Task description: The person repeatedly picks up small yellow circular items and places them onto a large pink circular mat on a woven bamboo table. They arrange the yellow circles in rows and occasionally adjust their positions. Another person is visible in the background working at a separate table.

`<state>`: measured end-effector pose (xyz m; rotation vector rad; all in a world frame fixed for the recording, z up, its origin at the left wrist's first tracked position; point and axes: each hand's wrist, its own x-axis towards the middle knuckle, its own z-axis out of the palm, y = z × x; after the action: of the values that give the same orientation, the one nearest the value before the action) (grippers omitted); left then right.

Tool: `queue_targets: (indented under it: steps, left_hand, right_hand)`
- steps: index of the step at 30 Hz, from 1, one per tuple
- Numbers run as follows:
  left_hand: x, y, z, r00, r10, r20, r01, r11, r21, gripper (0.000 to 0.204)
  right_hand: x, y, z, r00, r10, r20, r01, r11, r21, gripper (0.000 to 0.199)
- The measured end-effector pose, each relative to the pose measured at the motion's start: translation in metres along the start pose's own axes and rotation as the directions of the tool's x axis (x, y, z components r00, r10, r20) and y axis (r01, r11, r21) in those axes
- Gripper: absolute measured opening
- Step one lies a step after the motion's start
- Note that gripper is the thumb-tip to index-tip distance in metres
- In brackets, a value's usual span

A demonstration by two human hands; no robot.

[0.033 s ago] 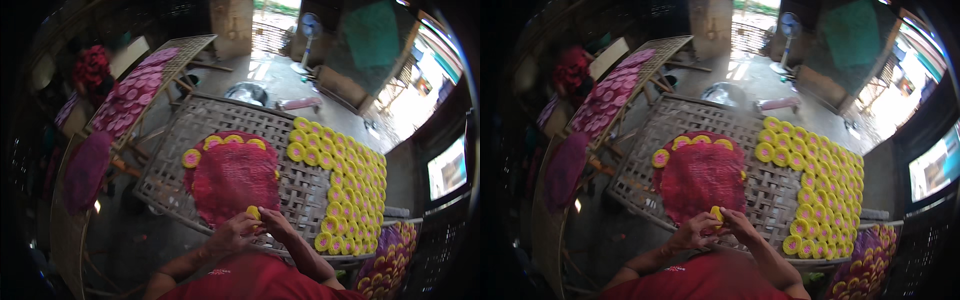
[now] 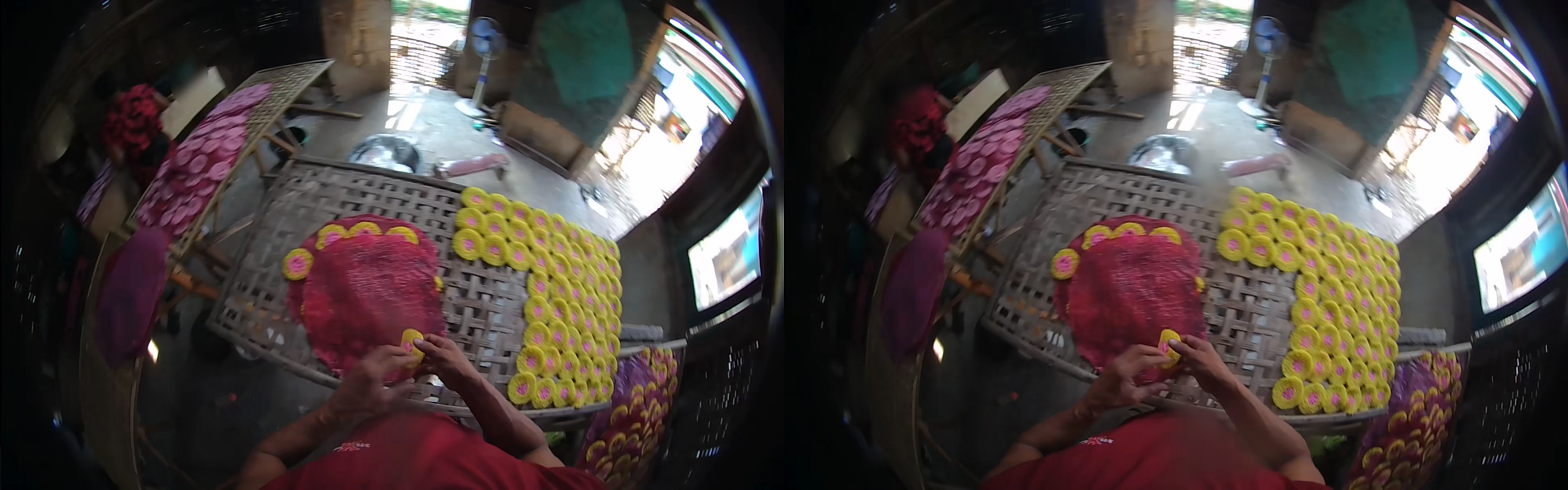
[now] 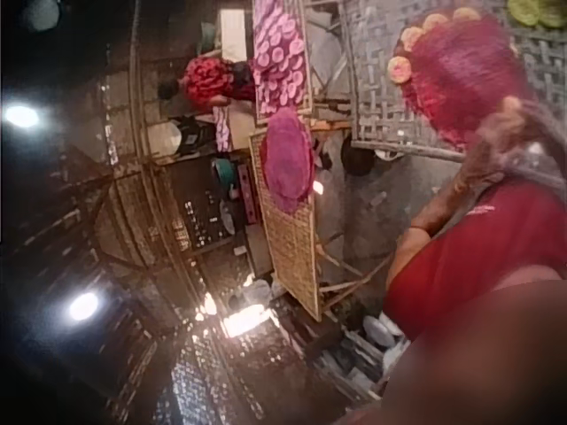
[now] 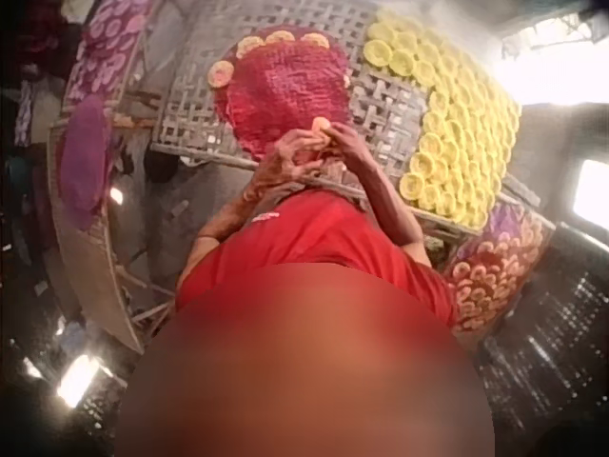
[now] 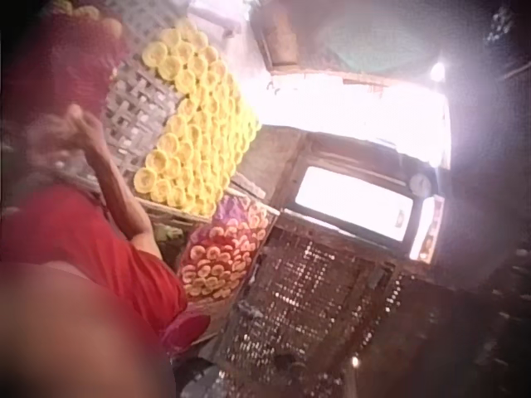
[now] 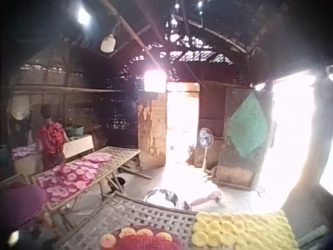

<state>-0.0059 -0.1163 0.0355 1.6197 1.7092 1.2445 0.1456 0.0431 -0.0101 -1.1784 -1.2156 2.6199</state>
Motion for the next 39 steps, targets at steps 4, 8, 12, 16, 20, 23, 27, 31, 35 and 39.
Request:
queue_targets:
  steps: [4, 8, 12, 16, 20, 23, 27, 31, 35, 39]
  left_hand:
    - [0.007, -0.061, -0.033, 0.832, -0.274, -0.482, 0.402, 0.897, 0.183, 0.058]
    - [-0.002, -0.123, -0.068, 0.734, -0.29, -0.614, 0.621, 0.654, 0.433, 0.065]
    - [-0.01, -0.137, -0.065, 0.78, -0.25, -0.574, 0.573, 0.654, 0.493, 0.058]
    - [-0.003, -0.135, -0.062, 0.725, -0.166, -0.668, 0.584, 0.661, 0.47, 0.054]
    - [0.003, -0.136, -0.062, 0.723, -0.123, -0.68, 0.541, 0.714, 0.445, 0.046]
    - [0.01, -0.135, -0.066, 0.66, -0.135, -0.739, 0.429, 0.876, 0.223, 0.031]
    - [0.011, -0.127, -0.09, 0.496, -0.313, -0.81, 0.41, 0.907, -0.099, 0.023]
    - [-0.011, -0.139, -0.164, 0.289, -0.396, -0.871, 0.219, 0.914, -0.343, 0.03]
    - [-0.08, -0.166, -0.283, -0.148, -0.165, -0.975, 0.366, 0.907, -0.209, 0.045]
    - [-0.162, -0.179, -0.403, -0.612, -0.096, -0.785, 0.38, 0.835, -0.398, 0.045]
  right_hand:
    - [0.004, -0.019, -0.062, 0.916, -0.382, -0.126, 0.356, 0.916, -0.186, 0.033]
    - [0.026, -0.061, -0.136, 0.723, -0.625, -0.295, 0.436, 0.743, -0.508, 0.035]
    - [0.028, -0.081, -0.191, 0.517, -0.771, -0.373, 0.171, 0.52, -0.837, 0.033]
    - [0.039, -0.083, -0.227, 0.362, -0.858, -0.364, -0.074, 0.363, -0.929, 0.031]
    - [0.042, -0.068, -0.232, 0.124, -0.971, -0.202, -0.149, 0.183, -0.972, 0.037]
    - [0.038, -0.056, -0.207, 0.044, -0.982, -0.183, -0.195, 0.172, -0.966, 0.043]
    - [0.032, -0.03, -0.161, 0.132, -0.957, -0.259, 0.037, 0.266, -0.963, 0.04]
    - [0.033, -0.008, -0.132, 0.238, -0.918, -0.318, 0.126, 0.354, -0.927, 0.038]
    - [0.041, -0.002, -0.113, 0.24, -0.919, -0.313, 0.202, 0.363, -0.91, 0.038]
    - [0.043, -0.004, -0.094, 0.296, -0.901, -0.317, 0.225, 0.389, -0.893, 0.036]
